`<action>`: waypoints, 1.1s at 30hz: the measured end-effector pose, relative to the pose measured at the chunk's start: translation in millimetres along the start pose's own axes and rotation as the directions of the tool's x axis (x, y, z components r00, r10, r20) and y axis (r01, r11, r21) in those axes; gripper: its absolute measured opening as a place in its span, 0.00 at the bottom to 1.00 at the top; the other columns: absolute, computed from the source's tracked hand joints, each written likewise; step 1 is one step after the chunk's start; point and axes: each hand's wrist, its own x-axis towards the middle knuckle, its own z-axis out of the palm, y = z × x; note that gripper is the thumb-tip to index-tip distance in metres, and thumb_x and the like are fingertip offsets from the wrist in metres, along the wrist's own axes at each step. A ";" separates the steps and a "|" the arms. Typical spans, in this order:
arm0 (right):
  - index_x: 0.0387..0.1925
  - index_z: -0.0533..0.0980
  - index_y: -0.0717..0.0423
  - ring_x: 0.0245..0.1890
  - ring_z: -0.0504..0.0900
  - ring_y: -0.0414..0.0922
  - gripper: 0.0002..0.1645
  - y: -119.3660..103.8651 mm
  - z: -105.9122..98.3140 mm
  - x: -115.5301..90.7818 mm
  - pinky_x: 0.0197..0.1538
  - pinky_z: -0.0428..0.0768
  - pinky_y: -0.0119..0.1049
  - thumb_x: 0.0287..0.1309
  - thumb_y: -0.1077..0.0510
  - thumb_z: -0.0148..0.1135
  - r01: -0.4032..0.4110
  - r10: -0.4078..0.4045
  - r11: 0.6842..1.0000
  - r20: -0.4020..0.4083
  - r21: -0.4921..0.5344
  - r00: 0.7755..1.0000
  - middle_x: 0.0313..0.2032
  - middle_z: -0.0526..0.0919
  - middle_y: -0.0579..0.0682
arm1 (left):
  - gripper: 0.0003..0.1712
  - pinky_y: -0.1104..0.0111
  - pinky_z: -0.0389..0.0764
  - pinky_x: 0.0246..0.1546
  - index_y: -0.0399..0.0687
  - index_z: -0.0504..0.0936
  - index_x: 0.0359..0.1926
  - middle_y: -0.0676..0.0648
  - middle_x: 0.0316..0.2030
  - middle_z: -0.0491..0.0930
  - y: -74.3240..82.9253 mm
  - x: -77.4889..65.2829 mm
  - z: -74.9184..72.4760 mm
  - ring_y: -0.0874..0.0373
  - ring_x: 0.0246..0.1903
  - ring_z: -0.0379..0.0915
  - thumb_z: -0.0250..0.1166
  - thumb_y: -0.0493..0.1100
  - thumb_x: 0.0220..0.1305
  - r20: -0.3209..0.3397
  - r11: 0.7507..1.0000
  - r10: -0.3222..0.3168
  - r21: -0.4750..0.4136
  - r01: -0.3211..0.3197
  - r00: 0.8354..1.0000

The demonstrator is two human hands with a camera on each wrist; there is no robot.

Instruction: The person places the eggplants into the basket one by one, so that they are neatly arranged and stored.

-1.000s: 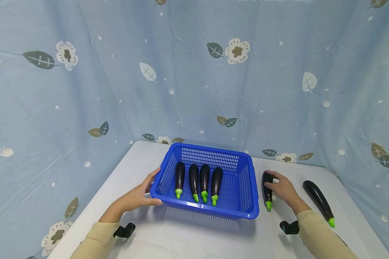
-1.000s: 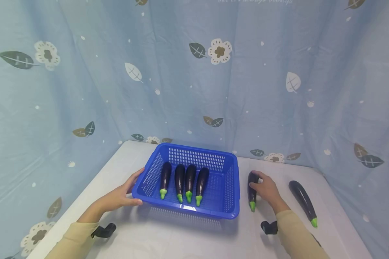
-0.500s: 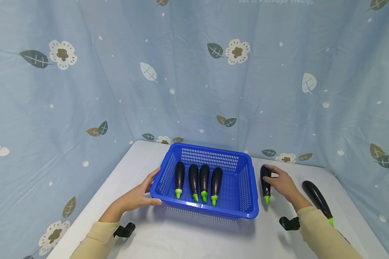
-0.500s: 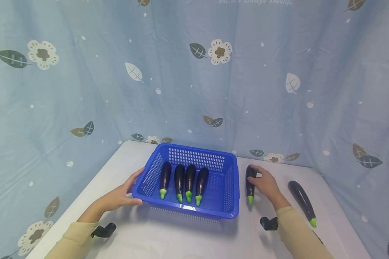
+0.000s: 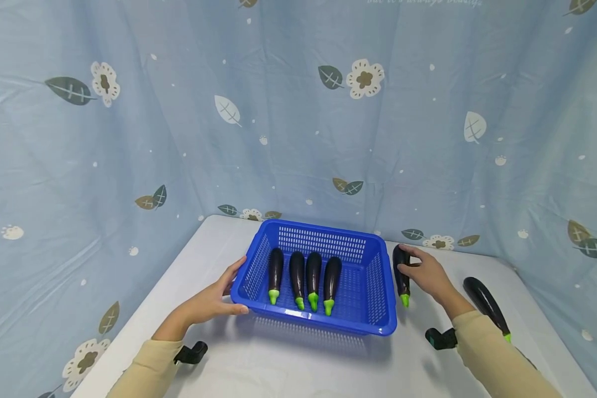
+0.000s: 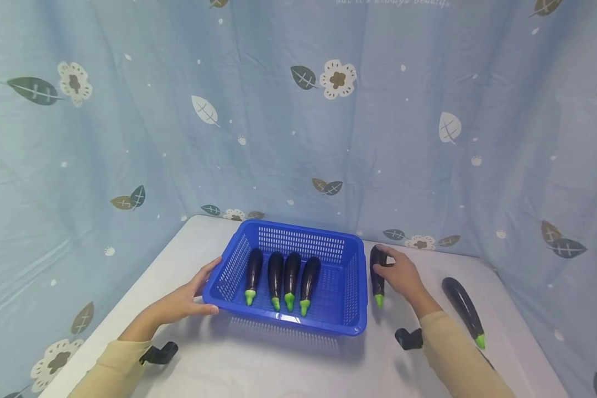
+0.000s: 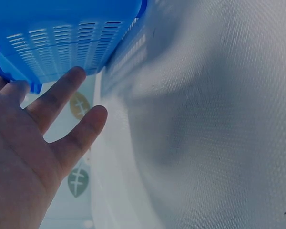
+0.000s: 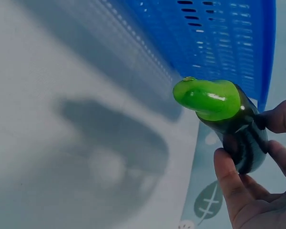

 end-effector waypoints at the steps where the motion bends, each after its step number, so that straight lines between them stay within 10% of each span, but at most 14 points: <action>1: 0.76 0.59 0.59 0.64 0.70 0.72 0.39 -2.2 -0.4 -0.3 0.58 0.77 0.63 0.70 0.54 0.60 0.004 -0.004 1.000 0.001 -0.002 1.000 0.72 0.57 0.73 | 0.67 0.33 0.67 0.61 0.63 0.36 0.82 0.30 0.78 0.46 0.1 -0.1 -0.2 0.26 0.67 0.62 0.76 0.53 0.58 0.000 1.000 0.000 -0.001 0.000 1.000; 33: 0.75 0.63 0.58 0.63 0.74 0.67 0.37 -60.7 3.9 6.0 0.59 0.77 0.61 0.70 0.53 0.60 0.150 -0.152 0.987 0.028 0.048 0.988 0.71 0.64 0.68 | 0.67 0.33 0.67 0.62 0.64 0.36 0.82 0.30 0.77 0.47 -5.0 1.0 -0.2 0.27 0.67 0.62 0.76 0.51 0.58 -0.001 1.000 0.014 -0.001 -0.014 1.000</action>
